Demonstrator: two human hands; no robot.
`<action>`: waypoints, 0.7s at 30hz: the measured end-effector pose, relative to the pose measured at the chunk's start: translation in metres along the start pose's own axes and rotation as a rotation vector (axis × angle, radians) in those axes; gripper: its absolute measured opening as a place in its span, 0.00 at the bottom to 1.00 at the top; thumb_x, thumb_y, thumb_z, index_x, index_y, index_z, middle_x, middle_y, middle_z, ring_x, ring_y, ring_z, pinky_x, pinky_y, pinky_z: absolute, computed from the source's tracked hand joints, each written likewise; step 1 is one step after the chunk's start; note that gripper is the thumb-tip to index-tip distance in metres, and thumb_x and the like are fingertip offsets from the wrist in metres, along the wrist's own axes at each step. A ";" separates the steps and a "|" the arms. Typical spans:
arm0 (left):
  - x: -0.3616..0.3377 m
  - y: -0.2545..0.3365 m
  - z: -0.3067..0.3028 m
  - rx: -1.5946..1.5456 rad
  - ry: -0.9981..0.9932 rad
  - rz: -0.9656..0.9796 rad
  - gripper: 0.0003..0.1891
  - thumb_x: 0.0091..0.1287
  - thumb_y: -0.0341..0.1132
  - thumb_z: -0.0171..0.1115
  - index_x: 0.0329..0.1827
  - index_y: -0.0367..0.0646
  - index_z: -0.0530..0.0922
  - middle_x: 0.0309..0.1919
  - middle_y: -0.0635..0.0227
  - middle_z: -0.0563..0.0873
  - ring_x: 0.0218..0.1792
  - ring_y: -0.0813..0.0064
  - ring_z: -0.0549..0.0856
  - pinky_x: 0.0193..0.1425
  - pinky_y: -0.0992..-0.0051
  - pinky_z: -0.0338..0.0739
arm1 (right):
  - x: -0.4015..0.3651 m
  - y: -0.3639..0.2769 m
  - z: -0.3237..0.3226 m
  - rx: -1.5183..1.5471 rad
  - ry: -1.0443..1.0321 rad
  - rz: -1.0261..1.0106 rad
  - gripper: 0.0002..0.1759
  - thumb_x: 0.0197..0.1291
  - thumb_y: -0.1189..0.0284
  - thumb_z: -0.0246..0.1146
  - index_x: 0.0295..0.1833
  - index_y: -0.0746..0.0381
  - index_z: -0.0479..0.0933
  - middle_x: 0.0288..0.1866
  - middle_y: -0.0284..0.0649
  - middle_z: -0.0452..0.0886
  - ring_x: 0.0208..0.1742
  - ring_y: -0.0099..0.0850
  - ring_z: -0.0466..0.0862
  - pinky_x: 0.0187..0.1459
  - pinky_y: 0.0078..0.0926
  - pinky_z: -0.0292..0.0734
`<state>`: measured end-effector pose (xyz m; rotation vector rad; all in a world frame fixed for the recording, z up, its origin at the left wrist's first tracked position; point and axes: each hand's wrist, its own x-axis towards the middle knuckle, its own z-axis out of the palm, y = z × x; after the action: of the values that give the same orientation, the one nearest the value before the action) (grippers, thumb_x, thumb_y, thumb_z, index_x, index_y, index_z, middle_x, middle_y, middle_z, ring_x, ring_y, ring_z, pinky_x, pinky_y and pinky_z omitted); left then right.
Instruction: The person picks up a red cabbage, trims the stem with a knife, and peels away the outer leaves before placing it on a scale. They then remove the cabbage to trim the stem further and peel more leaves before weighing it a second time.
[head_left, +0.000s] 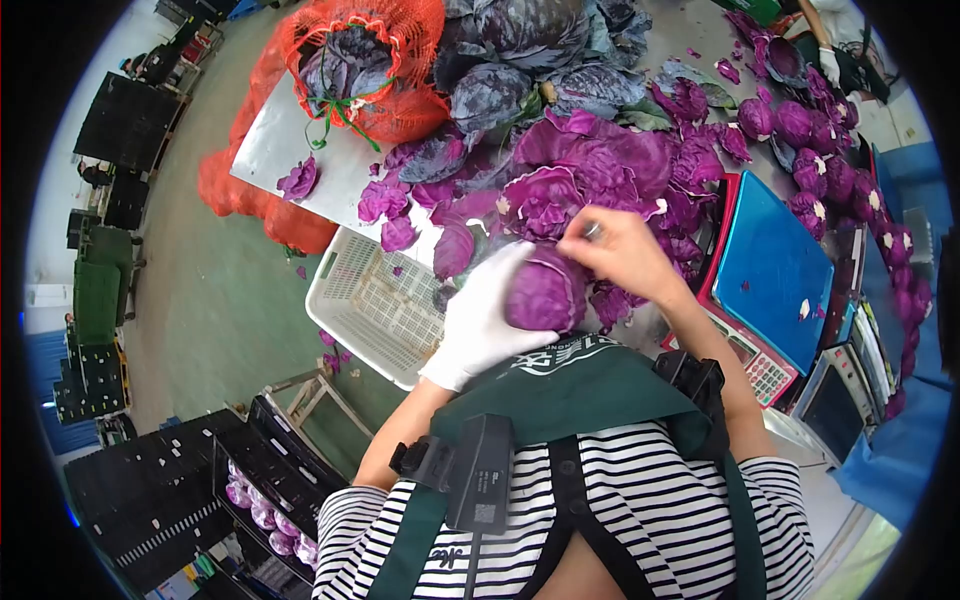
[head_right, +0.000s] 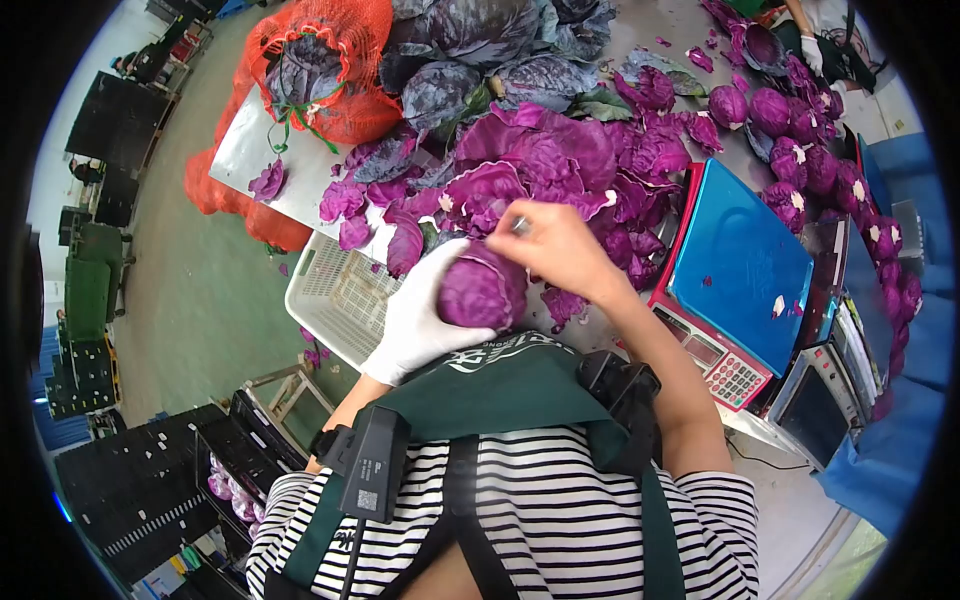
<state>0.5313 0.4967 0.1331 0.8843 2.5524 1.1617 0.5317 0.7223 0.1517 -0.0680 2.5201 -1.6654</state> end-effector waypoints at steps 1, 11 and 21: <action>-0.001 -0.007 -0.004 -0.195 0.038 -0.043 0.53 0.38 0.46 0.81 0.70 0.42 0.63 0.63 0.56 0.72 0.65 0.60 0.72 0.69 0.66 0.67 | -0.002 0.005 -0.005 0.129 0.089 0.043 0.10 0.61 0.69 0.65 0.38 0.66 0.78 0.25 0.30 0.77 0.29 0.12 0.73 0.31 0.15 0.69; 0.022 -0.017 -0.001 -1.656 0.252 -0.466 0.28 0.71 0.46 0.56 0.68 0.41 0.63 0.62 0.62 0.75 0.61 0.65 0.76 0.67 0.62 0.71 | -0.036 -0.002 0.010 0.292 0.078 -0.024 0.26 0.72 0.62 0.50 0.71 0.62 0.62 0.22 0.30 0.68 0.22 0.17 0.69 0.26 0.20 0.64; 0.031 -0.019 0.033 -1.518 0.249 -0.585 0.27 0.71 0.48 0.54 0.68 0.44 0.65 0.61 0.61 0.76 0.60 0.67 0.78 0.63 0.62 0.77 | -0.041 0.004 0.020 -0.393 0.150 -0.126 0.39 0.66 0.61 0.58 0.77 0.55 0.48 0.22 0.47 0.77 0.23 0.49 0.79 0.27 0.45 0.70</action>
<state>0.5114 0.5257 0.0985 -0.3570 1.1029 2.3043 0.5754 0.7102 0.1430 -0.1445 2.9795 -1.2268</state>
